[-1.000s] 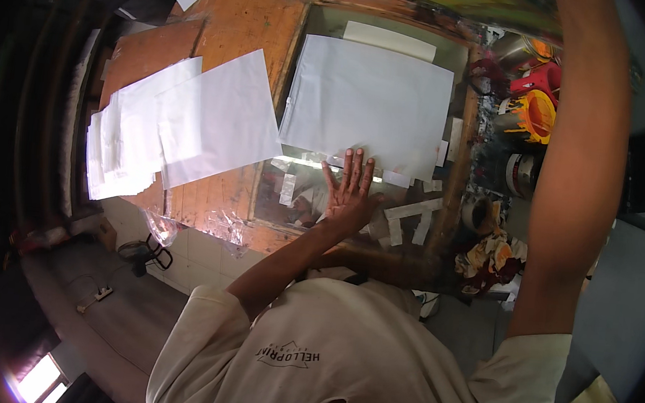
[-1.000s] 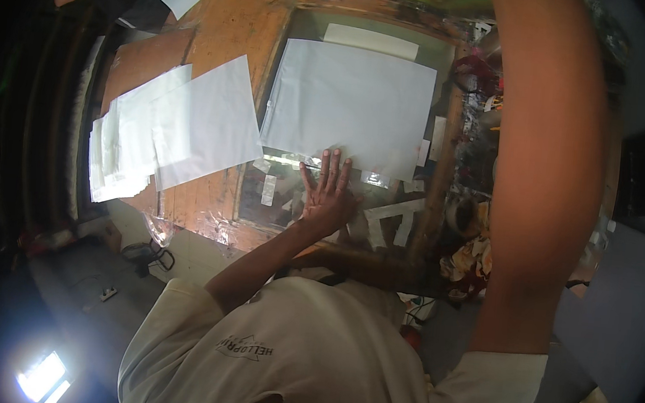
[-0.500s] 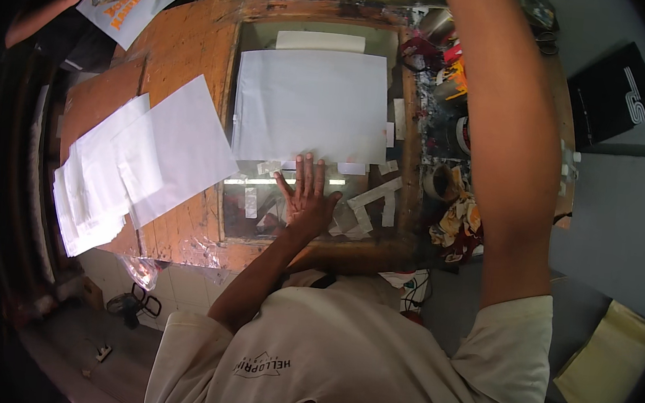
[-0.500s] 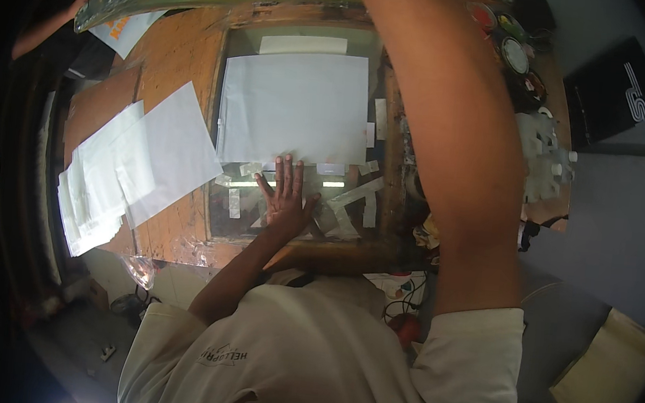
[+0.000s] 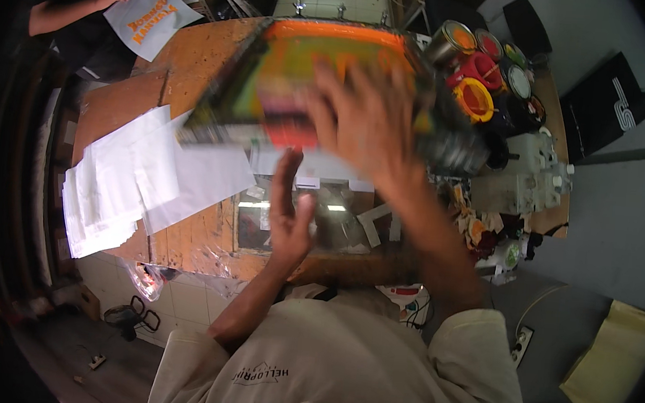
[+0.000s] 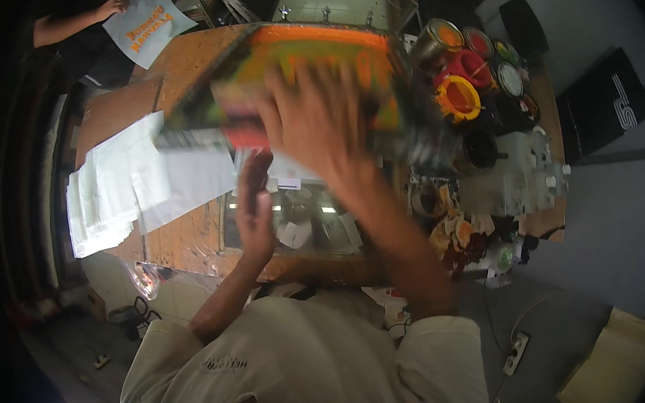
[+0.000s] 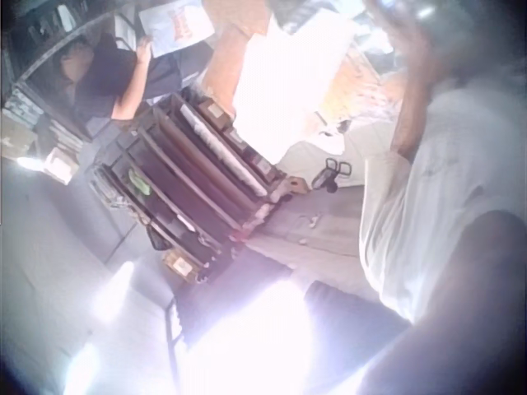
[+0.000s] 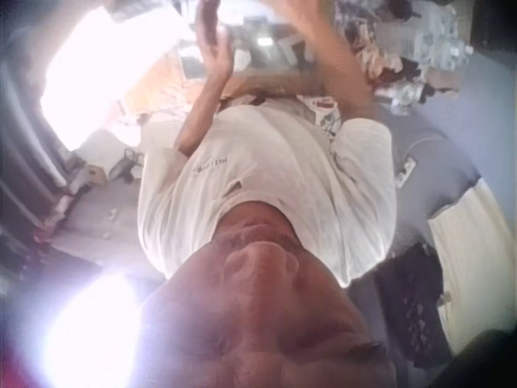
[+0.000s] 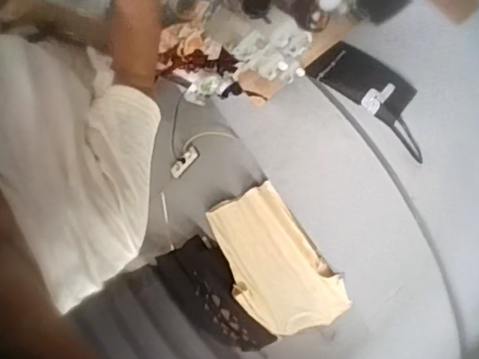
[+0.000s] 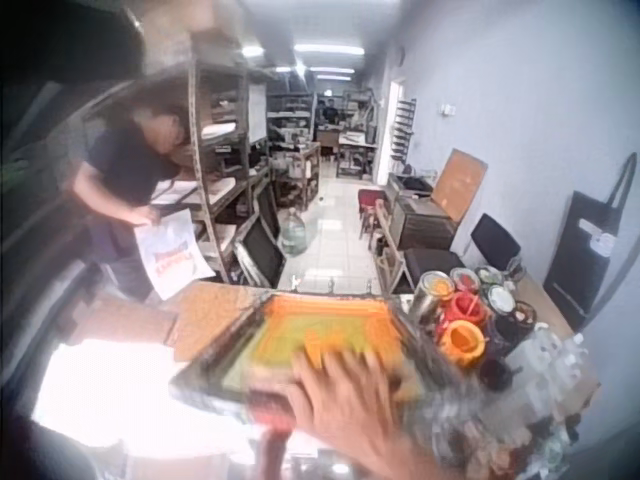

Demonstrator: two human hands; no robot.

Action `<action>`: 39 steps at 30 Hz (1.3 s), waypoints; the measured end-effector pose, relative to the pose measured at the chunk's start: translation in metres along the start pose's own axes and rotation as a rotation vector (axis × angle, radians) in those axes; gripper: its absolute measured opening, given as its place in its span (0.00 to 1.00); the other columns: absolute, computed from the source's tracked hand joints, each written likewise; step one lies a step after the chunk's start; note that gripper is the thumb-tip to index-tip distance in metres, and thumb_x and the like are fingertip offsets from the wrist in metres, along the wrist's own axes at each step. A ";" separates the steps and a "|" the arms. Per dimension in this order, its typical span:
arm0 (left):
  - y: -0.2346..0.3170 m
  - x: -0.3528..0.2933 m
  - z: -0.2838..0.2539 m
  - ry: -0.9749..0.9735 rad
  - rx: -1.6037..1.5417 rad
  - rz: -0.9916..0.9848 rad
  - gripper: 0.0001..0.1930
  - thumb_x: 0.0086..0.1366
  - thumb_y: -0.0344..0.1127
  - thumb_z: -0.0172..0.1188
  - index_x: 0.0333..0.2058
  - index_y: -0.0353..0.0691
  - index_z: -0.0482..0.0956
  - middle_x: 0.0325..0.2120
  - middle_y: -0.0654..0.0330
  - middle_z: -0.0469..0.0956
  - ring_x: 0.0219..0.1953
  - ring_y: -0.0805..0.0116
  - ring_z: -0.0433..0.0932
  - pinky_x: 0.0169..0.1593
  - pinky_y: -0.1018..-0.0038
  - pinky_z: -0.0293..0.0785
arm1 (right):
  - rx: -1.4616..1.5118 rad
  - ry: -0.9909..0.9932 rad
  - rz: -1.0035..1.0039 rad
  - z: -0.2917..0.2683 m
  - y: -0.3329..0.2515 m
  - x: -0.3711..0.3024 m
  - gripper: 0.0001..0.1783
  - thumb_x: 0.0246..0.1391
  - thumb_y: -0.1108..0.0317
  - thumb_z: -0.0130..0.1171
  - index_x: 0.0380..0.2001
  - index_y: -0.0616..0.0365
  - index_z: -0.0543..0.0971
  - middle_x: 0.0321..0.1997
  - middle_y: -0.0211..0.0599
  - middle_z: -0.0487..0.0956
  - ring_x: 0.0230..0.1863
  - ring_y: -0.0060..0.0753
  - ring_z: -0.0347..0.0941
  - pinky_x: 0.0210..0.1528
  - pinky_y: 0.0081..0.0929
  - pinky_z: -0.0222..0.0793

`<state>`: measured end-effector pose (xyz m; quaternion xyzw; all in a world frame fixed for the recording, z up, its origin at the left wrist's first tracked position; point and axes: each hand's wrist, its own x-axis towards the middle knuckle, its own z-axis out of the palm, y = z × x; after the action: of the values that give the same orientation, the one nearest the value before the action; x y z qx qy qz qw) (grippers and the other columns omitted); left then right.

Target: The person performs screen printing on white bags by placing a bag under a screen, lowering the screen, and using a squeegee to spread orange ink before lifting the screen and setting the printed bag aside.

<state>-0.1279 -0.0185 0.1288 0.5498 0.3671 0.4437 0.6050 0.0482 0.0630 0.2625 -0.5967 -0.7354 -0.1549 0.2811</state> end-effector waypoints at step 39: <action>-0.078 -0.022 -0.028 0.488 -0.663 -0.964 0.15 0.73 0.56 0.58 0.39 0.52 0.77 0.41 0.66 0.78 0.56 0.66 0.76 0.58 0.56 0.65 | -0.037 -0.520 0.288 0.282 0.174 0.016 0.46 0.50 0.68 0.73 0.71 0.41 0.65 0.54 0.38 0.76 0.63 0.43 0.70 0.64 0.60 0.56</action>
<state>-0.1510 -0.0294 0.0470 -0.0112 0.5441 0.3241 0.7739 0.1494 0.2758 0.0291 -0.7197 -0.6875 0.0314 0.0914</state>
